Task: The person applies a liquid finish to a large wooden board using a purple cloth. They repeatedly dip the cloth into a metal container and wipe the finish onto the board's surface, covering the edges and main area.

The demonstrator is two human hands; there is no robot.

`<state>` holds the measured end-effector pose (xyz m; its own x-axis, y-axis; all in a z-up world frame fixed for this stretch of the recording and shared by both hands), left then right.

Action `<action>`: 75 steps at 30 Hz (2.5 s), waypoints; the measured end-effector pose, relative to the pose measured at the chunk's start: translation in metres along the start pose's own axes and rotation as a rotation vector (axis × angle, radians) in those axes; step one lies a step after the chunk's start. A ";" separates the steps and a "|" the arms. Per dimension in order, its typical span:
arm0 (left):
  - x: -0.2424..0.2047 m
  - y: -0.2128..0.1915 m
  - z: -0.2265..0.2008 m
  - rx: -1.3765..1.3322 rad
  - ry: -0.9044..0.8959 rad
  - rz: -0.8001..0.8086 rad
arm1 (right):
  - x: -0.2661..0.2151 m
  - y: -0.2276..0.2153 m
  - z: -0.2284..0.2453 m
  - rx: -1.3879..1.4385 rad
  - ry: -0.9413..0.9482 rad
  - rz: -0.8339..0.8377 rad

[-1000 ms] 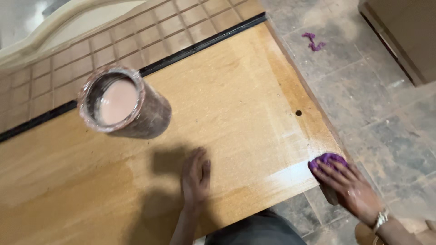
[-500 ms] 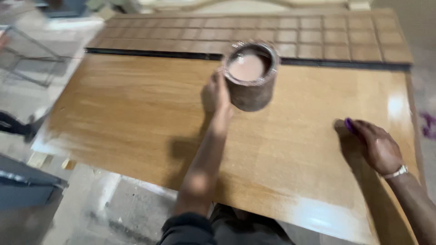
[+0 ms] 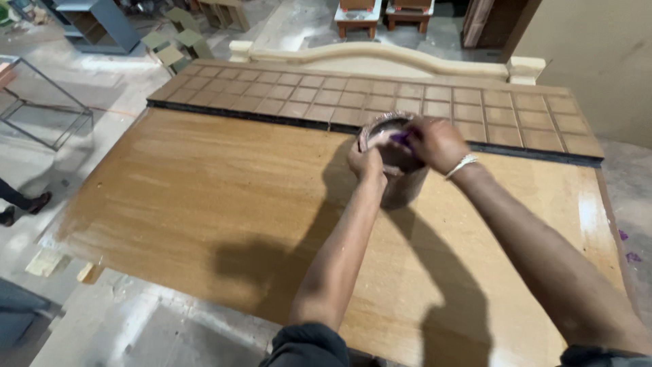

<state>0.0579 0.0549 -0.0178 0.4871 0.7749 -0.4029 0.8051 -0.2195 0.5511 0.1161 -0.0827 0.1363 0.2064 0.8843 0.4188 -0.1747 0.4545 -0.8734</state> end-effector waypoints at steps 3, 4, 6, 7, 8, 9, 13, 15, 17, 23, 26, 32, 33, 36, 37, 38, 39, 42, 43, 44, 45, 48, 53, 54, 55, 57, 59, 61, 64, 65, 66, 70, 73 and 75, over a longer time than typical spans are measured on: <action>-0.005 -0.016 -0.011 0.010 -0.023 0.025 | 0.020 0.052 -0.001 -0.140 0.072 0.149; -0.004 -0.023 -0.016 0.014 -0.011 0.051 | 0.026 0.071 -0.001 -0.185 0.103 0.229; 0.002 -0.043 -0.028 0.020 0.012 0.100 | 0.037 0.104 0.004 -0.274 0.164 0.390; 0.004 -0.055 -0.034 0.066 0.010 0.088 | 0.042 0.112 0.012 -0.199 0.137 0.415; 0.008 -0.065 -0.042 0.109 0.012 0.077 | 0.051 0.116 0.022 -0.125 0.106 0.436; 0.010 -0.076 -0.052 0.153 0.015 0.066 | 0.058 0.117 0.035 -0.052 0.074 0.456; 0.023 -0.126 -0.091 0.119 -0.077 0.095 | 0.076 0.064 0.091 0.268 -0.010 0.176; 0.026 -0.149 -0.118 0.149 -0.042 0.134 | 0.062 0.068 0.092 0.349 0.359 0.328; 0.030 -0.167 -0.141 0.186 -0.034 0.123 | 0.069 0.072 0.110 0.548 0.092 0.068; 0.034 -0.218 -0.189 0.223 -0.027 0.099 | 0.022 0.173 0.090 1.356 0.480 -0.550; 0.037 -0.248 -0.203 0.281 -0.074 0.029 | 0.008 0.229 0.096 1.777 0.558 -0.785; 0.040 -0.294 -0.229 0.210 -0.077 0.022 | -0.028 0.283 0.076 1.780 0.766 -0.815; 0.038 -0.302 -0.237 0.200 -0.075 0.009 | -0.043 0.287 0.063 1.697 0.793 -0.789; 0.028 -0.318 -0.265 0.122 -0.043 0.060 | -0.089 0.269 0.001 0.843 0.782 -0.534; 0.025 -0.328 -0.273 0.170 -0.107 -0.020 | -0.107 0.248 -0.011 0.462 0.751 -0.396; 0.021 -0.338 -0.281 0.217 -0.165 -0.098 | -0.117 0.228 -0.017 0.087 0.697 -0.252; 0.007 -0.342 -0.291 0.153 -0.099 0.075 | -0.129 0.212 -0.017 -0.097 0.736 -0.225; 0.002 -0.373 -0.312 0.258 -0.024 -0.043 | -0.137 0.190 0.004 -0.416 0.718 -0.250; 0.006 -0.386 -0.313 0.254 -0.055 -0.076 | -0.134 0.188 0.012 -0.482 0.688 -0.276; 0.010 -0.403 -0.315 0.253 -0.085 -0.111 | -0.120 0.212 0.016 -0.454 0.745 -0.101; 0.016 -0.420 -0.315 0.252 -0.114 -0.147 | -0.107 0.233 0.021 -0.422 0.797 0.076; 0.042 -0.463 -0.313 0.137 -0.109 -0.137 | -0.021 0.278 0.113 -0.373 0.369 -0.058; 0.064 -0.517 -0.322 0.337 -0.134 -0.139 | 0.057 0.276 0.186 -0.208 0.150 -0.255; 0.064 -0.516 -0.320 0.376 -0.128 -0.176 | 0.054 0.273 0.181 -0.164 0.182 -0.244; 0.059 -0.510 -0.319 0.443 -0.069 -0.214 | 0.048 0.269 0.172 -0.120 0.213 -0.233; 0.049 -0.479 -0.300 0.598 0.037 -0.277 | 0.015 0.244 0.148 -0.246 0.221 -0.202; 0.035 -0.429 -0.275 0.801 0.177 -0.259 | -0.039 0.208 0.121 -0.317 0.266 -0.229; 0.024 -0.368 -0.231 0.951 0.315 -0.185 | -0.103 0.159 0.081 -0.397 0.334 -0.254; -0.006 -0.297 -0.177 1.129 0.478 -0.015 | -0.208 0.086 0.007 -0.592 0.515 -0.246; -0.015 -0.278 -0.162 1.175 0.531 0.050 | -0.245 0.065 -0.015 -0.621 0.548 -0.271; -0.025 -0.265 -0.149 1.220 0.577 0.108 | -0.276 0.048 -0.052 -0.692 0.628 -0.176; -0.057 -0.230 -0.113 1.344 0.697 0.237 | -0.371 -0.002 -0.160 -0.802 0.672 -0.132; -0.073 -0.218 -0.106 1.389 0.751 0.259 | -0.358 0.018 -0.172 -0.681 0.716 -0.246; -0.077 -0.216 -0.101 1.393 0.782 0.257 | -0.310 0.044 -0.134 -0.840 0.609 -0.227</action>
<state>-0.1881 0.1026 -0.0320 0.7186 0.6357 0.2819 0.6122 -0.3860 -0.6901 0.1729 -0.3511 -0.0654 0.6388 0.4793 0.6018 0.6015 0.1766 -0.7791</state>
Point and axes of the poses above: each hand's wrist, its own x-axis towards the middle knuckle, its own y-axis out of the palm, z = x × y, the point moved 6 cm from there along x, towards the middle knuckle, and after that the axes turned 15 degrees about -y, right-handed, at the moved point
